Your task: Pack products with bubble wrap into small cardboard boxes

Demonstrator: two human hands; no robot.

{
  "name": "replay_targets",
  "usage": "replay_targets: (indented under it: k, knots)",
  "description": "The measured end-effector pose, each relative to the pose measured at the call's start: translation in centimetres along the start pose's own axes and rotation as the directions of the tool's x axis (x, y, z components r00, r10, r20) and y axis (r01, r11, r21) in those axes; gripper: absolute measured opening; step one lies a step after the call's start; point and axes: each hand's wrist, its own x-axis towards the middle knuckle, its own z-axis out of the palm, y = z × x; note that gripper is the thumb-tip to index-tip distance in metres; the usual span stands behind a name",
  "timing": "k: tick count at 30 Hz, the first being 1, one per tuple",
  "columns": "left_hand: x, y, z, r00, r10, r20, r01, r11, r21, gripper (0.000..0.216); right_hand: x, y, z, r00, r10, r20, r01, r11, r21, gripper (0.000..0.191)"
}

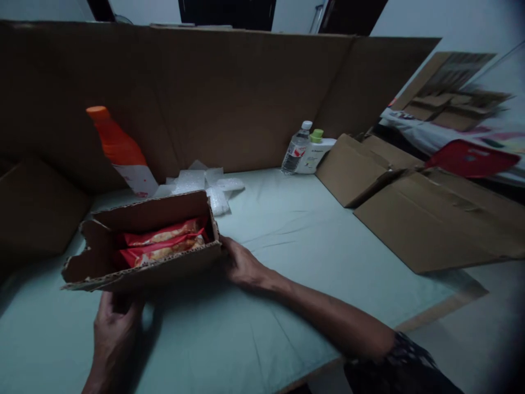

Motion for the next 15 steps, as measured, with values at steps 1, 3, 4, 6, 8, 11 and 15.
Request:
replay_targets:
  k: [1,3,4,6,8,11,15]
  knots:
    - [0.5,0.3,0.4,1.0,-0.003,-0.031,0.003,1.0,-0.001,0.054,1.1,0.6,-0.4,0.999,-0.025,0.024,0.024,1.0,0.002,0.069]
    - [0.9,0.3,1.0,0.999,-0.022,-0.049,0.021,1.0,-0.01,0.053,2.9,2.0,-1.5,0.996,-0.072,0.048,0.075,0.996,-0.054,0.071]
    - [1.0,0.0,1.2,0.999,-0.033,-0.032,0.033,0.999,-0.015,0.052,3.7,2.8,-2.1,0.996,-0.086,0.033,0.089,0.988,-0.122,0.071]
    - [1.0,-0.7,1.3,0.998,-0.058,0.005,0.058,0.998,-0.012,0.05,5.6,4.1,-3.4,0.995,-0.091,-0.043,0.075,0.954,-0.292,0.07]
    - [1.1,-1.2,1.3,0.997,-0.077,0.011,0.077,0.997,-0.005,0.048,8.1,5.2,-4.1,0.99,-0.075,-0.119,0.019,0.911,-0.412,0.068]
    - [1.2,-0.9,1.5,0.995,-0.098,-0.011,0.099,0.995,0.013,0.044,12.8,6.2,-4.1,0.977,0.009,-0.213,-0.08,0.941,-0.329,0.058]
    - [0.8,-0.1,1.2,0.993,-0.121,0.0,0.121,0.992,-0.04,0.049,16.1,6.4,-5.1,0.924,0.125,-0.36,-0.157,0.986,-0.06,0.018]
